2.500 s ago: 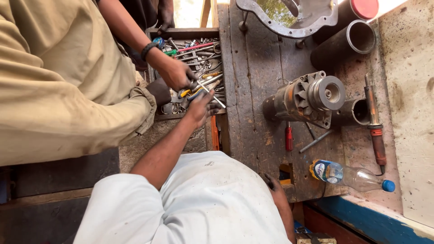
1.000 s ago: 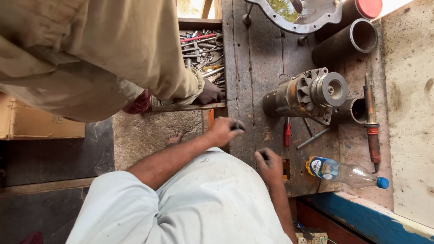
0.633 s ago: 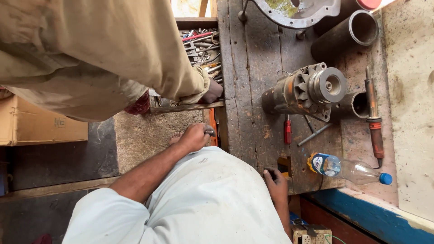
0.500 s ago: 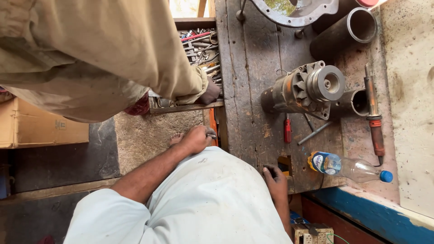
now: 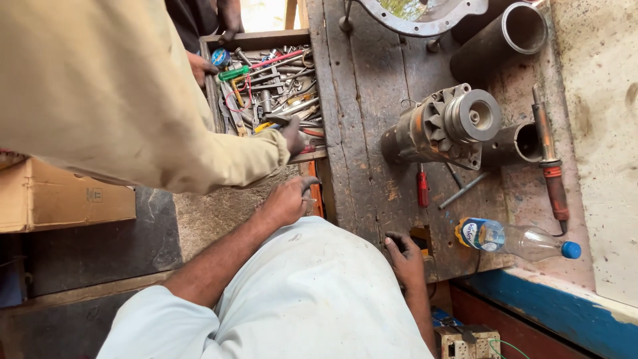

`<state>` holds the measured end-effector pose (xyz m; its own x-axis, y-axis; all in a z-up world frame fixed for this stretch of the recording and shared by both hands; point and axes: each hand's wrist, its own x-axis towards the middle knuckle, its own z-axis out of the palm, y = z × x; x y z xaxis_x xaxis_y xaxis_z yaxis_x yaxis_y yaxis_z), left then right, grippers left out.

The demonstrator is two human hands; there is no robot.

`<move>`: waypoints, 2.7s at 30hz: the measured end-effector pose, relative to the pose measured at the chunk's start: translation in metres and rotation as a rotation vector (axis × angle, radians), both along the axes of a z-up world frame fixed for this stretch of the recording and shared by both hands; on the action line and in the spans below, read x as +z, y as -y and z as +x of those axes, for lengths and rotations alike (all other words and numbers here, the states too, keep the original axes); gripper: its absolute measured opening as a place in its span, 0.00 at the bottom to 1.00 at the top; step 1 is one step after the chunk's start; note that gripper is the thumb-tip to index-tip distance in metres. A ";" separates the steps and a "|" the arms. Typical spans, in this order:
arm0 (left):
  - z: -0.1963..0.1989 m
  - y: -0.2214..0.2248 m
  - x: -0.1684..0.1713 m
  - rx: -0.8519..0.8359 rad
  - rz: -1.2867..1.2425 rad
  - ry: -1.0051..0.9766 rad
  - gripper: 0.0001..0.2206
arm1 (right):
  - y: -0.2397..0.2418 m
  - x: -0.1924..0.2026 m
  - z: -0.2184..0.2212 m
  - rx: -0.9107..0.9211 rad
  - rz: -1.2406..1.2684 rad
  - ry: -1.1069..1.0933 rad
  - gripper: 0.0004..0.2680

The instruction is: Disassembling and repairing an automotive alternator on a workshop bench.

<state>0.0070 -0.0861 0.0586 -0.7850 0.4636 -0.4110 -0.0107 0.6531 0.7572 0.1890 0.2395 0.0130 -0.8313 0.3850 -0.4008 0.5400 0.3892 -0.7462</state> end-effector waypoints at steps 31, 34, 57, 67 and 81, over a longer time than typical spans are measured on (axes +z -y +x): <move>-0.143 -0.016 0.026 -0.347 -0.652 -0.677 0.07 | 0.010 -0.030 0.027 -0.089 -0.104 -0.054 0.12; -0.147 -0.022 0.035 -0.414 -0.643 -0.687 0.08 | 0.008 -0.038 0.030 -0.122 -0.273 -0.104 0.12; 0.034 -0.216 0.096 -1.160 -0.156 -0.842 0.07 | -0.024 0.005 0.058 -0.223 -0.854 -0.206 0.34; -0.012 -0.205 0.104 -0.851 0.158 -0.781 0.08 | 0.007 0.048 0.045 -0.390 -0.903 -0.364 0.28; -0.114 -0.144 0.137 -0.106 0.884 0.139 0.13 | 0.016 0.131 0.055 -0.339 -0.733 -1.128 0.30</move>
